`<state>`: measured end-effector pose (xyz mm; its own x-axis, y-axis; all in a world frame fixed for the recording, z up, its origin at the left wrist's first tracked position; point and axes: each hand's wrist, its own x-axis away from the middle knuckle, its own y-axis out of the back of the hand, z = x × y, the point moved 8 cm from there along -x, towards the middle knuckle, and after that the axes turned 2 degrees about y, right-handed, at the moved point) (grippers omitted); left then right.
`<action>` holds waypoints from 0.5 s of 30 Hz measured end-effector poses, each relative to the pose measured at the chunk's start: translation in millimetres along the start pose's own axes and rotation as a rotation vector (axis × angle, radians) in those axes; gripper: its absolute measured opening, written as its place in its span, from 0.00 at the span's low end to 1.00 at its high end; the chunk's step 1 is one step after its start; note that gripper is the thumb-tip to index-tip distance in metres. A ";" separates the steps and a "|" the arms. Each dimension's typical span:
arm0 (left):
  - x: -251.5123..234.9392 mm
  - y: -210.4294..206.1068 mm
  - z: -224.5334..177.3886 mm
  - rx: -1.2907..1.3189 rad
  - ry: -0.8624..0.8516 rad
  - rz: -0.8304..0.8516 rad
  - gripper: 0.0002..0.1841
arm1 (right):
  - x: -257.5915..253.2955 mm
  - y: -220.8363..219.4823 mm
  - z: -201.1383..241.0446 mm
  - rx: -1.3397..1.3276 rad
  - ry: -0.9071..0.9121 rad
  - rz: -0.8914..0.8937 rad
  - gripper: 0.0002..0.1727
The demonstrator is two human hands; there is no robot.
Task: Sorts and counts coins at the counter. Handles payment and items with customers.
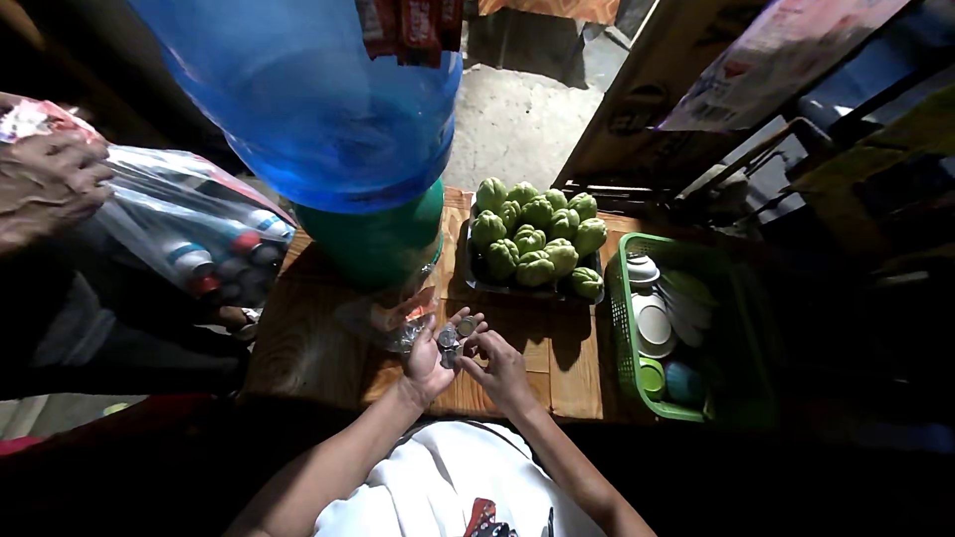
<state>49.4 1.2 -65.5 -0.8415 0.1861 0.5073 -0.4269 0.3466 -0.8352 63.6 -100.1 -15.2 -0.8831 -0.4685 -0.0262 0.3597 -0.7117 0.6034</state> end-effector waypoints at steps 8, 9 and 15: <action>3.7 -1.3 1.0 0.027 0.002 0.003 0.35 | -5.6 -0.7 -15.4 -0.415 -0.102 -0.070 0.10; 3.8 -1.8 0.9 0.031 0.001 0.004 0.35 | -7.4 1.4 -16.3 -0.528 -0.131 -0.091 0.06; 1.1 0.6 -4.2 -0.026 -0.014 -0.025 0.37 | -3.0 6.2 -43.5 -1.184 -0.569 -0.224 0.10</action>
<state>49.6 5.4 -64.5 -0.8353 0.1647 0.5246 -0.4391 0.3743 -0.8167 81.6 -125.8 -46.1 -0.8547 -0.2064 0.4763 -0.0217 -0.9025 -0.4301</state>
